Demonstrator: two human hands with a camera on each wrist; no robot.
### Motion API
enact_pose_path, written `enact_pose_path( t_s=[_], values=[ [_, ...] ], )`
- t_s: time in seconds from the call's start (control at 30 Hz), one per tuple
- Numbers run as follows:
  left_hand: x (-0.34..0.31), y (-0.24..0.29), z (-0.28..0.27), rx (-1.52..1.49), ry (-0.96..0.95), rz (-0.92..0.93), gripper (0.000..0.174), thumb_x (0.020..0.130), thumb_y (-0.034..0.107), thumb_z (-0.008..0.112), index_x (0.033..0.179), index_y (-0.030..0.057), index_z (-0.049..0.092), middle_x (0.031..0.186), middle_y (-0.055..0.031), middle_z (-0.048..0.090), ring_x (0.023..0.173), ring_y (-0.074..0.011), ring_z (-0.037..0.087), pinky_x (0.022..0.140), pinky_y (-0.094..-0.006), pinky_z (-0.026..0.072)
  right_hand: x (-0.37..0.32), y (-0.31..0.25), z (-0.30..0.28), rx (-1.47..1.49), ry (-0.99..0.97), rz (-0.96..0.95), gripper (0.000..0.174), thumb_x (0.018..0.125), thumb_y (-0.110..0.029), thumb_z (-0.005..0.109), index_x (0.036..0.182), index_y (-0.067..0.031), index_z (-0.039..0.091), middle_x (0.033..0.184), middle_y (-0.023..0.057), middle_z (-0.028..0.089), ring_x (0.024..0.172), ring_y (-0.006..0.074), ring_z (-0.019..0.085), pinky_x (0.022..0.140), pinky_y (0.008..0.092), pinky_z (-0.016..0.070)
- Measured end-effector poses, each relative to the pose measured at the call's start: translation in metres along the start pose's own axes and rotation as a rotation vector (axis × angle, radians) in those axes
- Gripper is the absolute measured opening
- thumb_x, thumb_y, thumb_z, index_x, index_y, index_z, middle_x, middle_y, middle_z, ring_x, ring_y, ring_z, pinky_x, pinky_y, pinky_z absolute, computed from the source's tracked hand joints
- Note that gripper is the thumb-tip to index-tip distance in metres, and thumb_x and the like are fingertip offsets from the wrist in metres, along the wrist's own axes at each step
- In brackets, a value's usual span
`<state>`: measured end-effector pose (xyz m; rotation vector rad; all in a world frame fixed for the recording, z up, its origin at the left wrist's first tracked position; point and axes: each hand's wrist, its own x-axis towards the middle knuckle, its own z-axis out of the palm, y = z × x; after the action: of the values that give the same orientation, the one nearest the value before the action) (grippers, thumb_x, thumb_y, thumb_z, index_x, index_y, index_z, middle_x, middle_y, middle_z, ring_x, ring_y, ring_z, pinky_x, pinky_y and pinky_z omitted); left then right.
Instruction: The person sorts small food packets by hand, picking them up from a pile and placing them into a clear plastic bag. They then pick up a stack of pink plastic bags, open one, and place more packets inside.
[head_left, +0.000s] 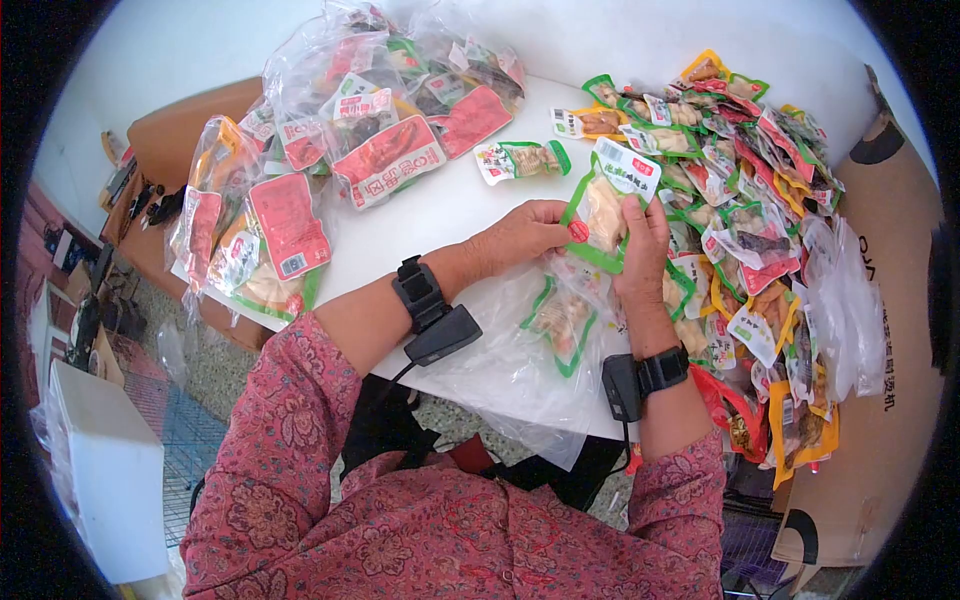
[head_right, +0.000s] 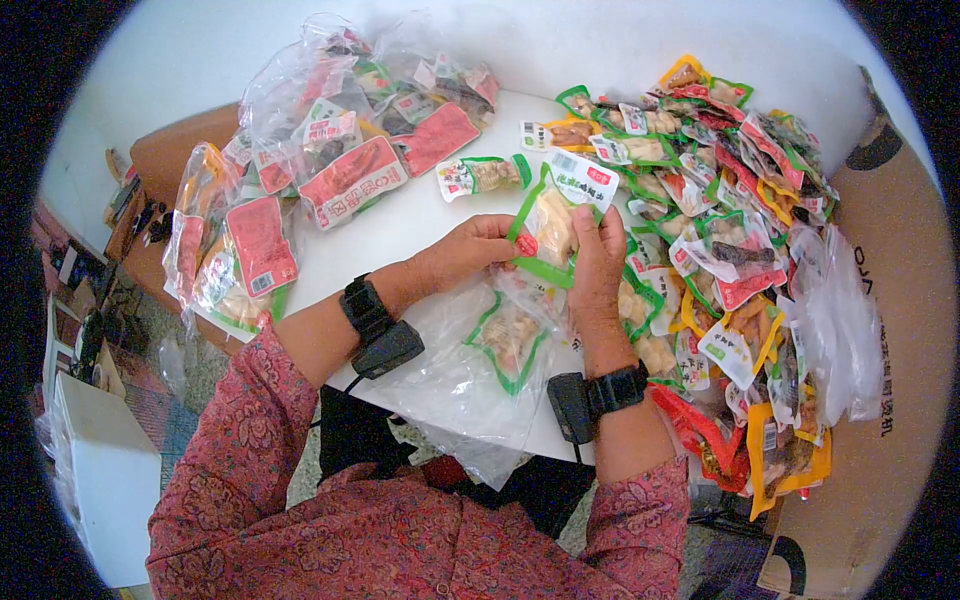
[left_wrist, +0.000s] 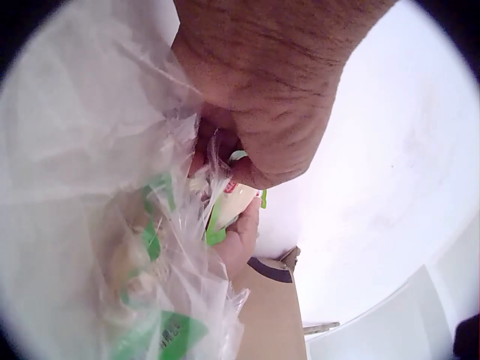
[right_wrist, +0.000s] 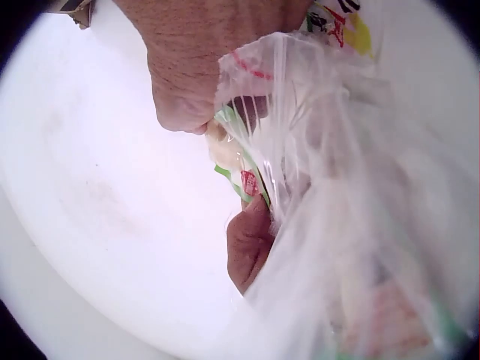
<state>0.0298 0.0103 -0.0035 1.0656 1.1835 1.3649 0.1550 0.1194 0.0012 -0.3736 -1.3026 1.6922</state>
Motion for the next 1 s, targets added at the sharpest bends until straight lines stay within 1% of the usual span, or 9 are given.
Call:
enact_pose_path(
  t_s=[0.23,0.3,0.4,0.5,0.57,0.7,0.8,0.87,1.0],
  values=[
    [-0.001,0.001,0.001,0.108,0.006,0.015,0.027,0.082,0.019,0.058,0.105,0.0050,0.056,0.082,0.0028,0.058,0.067,-0.0025,0.050,0.060,-0.0181,0.0411,-0.002,-0.004,0.000,-0.082,-0.001,0.013,0.019,0.087,-0.017,0.052,0.100,-0.0030,0.052,0.091,0.0022,0.058,0.079,0.0072,0.053,0.069,0.0222,0.0437],
    [0.000,0.001,0.003,0.125,0.011,0.041,0.027,0.082,0.020,0.059,0.104,0.0050,0.056,0.082,0.0029,0.058,0.067,-0.0023,0.050,0.059,-0.0178,0.0409,-0.004,-0.005,0.004,-0.001,-0.028,-0.001,0.020,0.087,-0.017,0.052,0.101,-0.0029,0.052,0.091,0.0019,0.057,0.078,0.0067,0.053,0.069,0.0217,0.0437],
    [-0.001,0.001,0.001,0.152,0.029,0.058,0.024,0.083,0.023,0.058,0.098,0.0055,0.059,0.074,0.0049,0.055,0.061,-0.0028,0.046,0.054,-0.0186,0.0359,-0.004,-0.004,0.003,0.016,-0.043,-0.016,0.020,0.087,-0.017,0.052,0.102,-0.0029,0.052,0.092,0.0016,0.057,0.078,0.0064,0.052,0.069,0.0213,0.0436],
    [0.002,-0.002,-0.002,0.153,0.006,-0.028,0.026,0.087,0.026,0.054,0.102,0.0047,0.056,0.084,0.0015,0.059,0.070,-0.0048,0.053,0.063,-0.0199,0.0438,-0.003,-0.003,0.002,-0.019,-0.061,-0.037,0.019,0.087,-0.016,0.051,0.102,-0.0028,0.052,0.092,0.0015,0.057,0.081,0.0064,0.052,0.070,0.0214,0.0432],
    [0.003,-0.007,-0.002,-0.042,0.031,-0.011,0.028,0.090,0.028,0.049,0.101,0.0036,0.056,0.088,-0.0005,0.060,0.075,-0.0066,0.056,0.068,-0.0222,0.0465,-0.002,-0.002,0.000,-0.064,-0.094,-0.050,0.019,0.088,-0.014,0.050,0.103,-0.0022,0.052,0.094,0.0017,0.057,0.082,0.0066,0.051,0.072,0.0214,0.0424],
    [0.001,-0.001,-0.001,-0.070,0.094,-0.038,0.029,0.091,0.027,0.046,0.101,0.0025,0.056,0.092,-0.0024,0.061,0.080,-0.0080,0.057,0.073,-0.0233,0.0472,-0.006,-0.003,0.004,-0.138,-0.135,-0.054,0.025,0.089,-0.019,0.049,0.107,-0.0015,0.050,0.095,0.0012,0.057,0.084,0.0074,0.051,0.074,0.0218,0.0420],
    [-0.001,0.004,0.001,-0.242,0.109,0.024,0.029,0.090,0.027,0.047,0.103,0.0024,0.055,0.094,-0.0035,0.061,0.082,-0.0097,0.058,0.074,-0.0242,0.0471,-0.004,-0.001,0.001,0.066,-0.116,0.040,0.032,0.090,-0.027,0.046,0.111,-0.0020,0.049,0.102,0.0041,0.057,0.091,0.0115,0.053,0.079,0.0258,0.0431],
    [-0.002,0.008,0.003,-0.442,0.093,0.044,0.028,0.090,0.026,0.047,0.101,0.0024,0.056,0.094,-0.0040,0.061,0.083,-0.0091,0.058,0.075,-0.0252,0.0474,-0.003,-0.006,-0.001,0.374,-0.328,0.221,0.040,0.091,-0.033,0.042,0.117,-0.0028,0.044,0.110,0.0095,0.054,0.099,0.0172,0.053,0.084,0.0307,0.0434],
    [-0.003,0.006,-0.002,-0.459,0.010,-0.018,0.029,0.089,0.027,0.050,0.102,0.0016,0.056,0.096,-0.0058,0.061,0.085,-0.0113,0.058,0.076,-0.0256,0.0477,-0.004,-0.010,0.004,0.312,-0.349,0.258,0.042,0.090,-0.033,0.042,0.121,-0.0046,0.040,0.115,0.0128,0.052,0.103,0.0211,0.053,0.087,0.0353,0.0432]
  ],
)
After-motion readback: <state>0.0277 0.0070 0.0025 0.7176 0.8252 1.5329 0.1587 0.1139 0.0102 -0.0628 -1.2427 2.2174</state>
